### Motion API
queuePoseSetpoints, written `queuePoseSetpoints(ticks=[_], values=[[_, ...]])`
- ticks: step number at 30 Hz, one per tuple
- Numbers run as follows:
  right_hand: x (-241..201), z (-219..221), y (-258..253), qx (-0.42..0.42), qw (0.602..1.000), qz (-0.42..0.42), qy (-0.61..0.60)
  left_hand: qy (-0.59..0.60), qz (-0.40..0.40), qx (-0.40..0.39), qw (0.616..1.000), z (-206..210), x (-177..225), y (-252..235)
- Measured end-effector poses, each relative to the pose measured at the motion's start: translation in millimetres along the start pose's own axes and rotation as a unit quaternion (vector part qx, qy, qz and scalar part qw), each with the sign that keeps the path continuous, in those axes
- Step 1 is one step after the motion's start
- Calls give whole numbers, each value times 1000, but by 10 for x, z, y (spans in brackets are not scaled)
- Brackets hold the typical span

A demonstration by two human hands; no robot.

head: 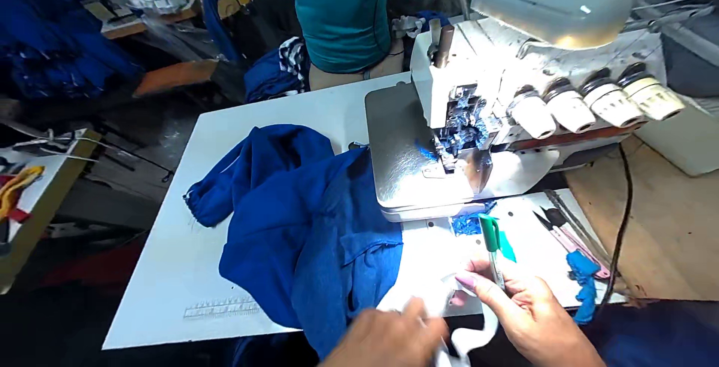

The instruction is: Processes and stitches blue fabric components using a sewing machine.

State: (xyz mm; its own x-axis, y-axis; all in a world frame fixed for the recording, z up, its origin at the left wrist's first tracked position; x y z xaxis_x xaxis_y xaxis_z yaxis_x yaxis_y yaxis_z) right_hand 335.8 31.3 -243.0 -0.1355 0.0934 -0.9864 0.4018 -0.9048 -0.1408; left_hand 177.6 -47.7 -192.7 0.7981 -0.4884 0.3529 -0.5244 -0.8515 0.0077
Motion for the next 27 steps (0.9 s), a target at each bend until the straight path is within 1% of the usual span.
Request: queuePoseSetpoints(ticks=[1, 2, 4, 5, 6, 7, 9, 10, 12, 19, 21, 24, 27], values=[[6, 14, 11, -11, 1000, 9, -3, -40, -30, 24, 998, 11, -137, -6], [29, 16, 15, -16, 1000, 19, -7, -43, -27, 25, 998, 1, -214, 10], [79, 14, 22, -13, 999, 39, -14, 8, 22, 5, 1000, -24, -193, 29], [97, 26, 32, -14, 998, 52, -21, 8, 40, 20, 999, -11, -163, 31], [109, 51, 46, -17, 997, 63, -31, -5, 49, 65, 997, 6, -157, 35], [118, 83, 68, -21, 997, 69, -42, -15, 47, 133, 990, 21, -186, 41], [99, 153, 115, -19, 997, 61, -48, -22, 37, 259, 965, 47, -283, 57], [78, 181, 139, -18, 997, 56, -46, -18, 38, 302, 952, 65, -315, 66], [45, 205, 173, -13, 998, 42, -53, -9, 48, 350, 935, 135, -342, 84], [95, 160, 220, -31, 997, -33, -60, 46, 63, 370, 926, 244, -381, 96], [103, 148, 207, -48, 996, -44, -60, 89, 55, 361, 927, 239, -393, 67], [121, 115, 188, -51, 996, -39, -59, 155, 41, 339, 927, 224, -412, 29], [103, 96, 185, -39, 997, -58, -35, 175, 41, 331, 926, 200, -395, 23]])
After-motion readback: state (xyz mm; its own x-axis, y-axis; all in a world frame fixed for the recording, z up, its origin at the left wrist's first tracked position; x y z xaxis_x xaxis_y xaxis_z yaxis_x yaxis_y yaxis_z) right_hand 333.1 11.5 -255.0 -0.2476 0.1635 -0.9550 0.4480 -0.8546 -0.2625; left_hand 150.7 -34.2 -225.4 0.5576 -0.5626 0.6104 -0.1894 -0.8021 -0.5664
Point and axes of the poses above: each hand's wrist, its own y-axis away from the middle knuckle, its own z-axis out of the palm, x = y × z, the point moved 5 cm from there along -y, towards the middle knuckle, and after that the axes turned 10 degrees about -y, right-handed, at the moved point
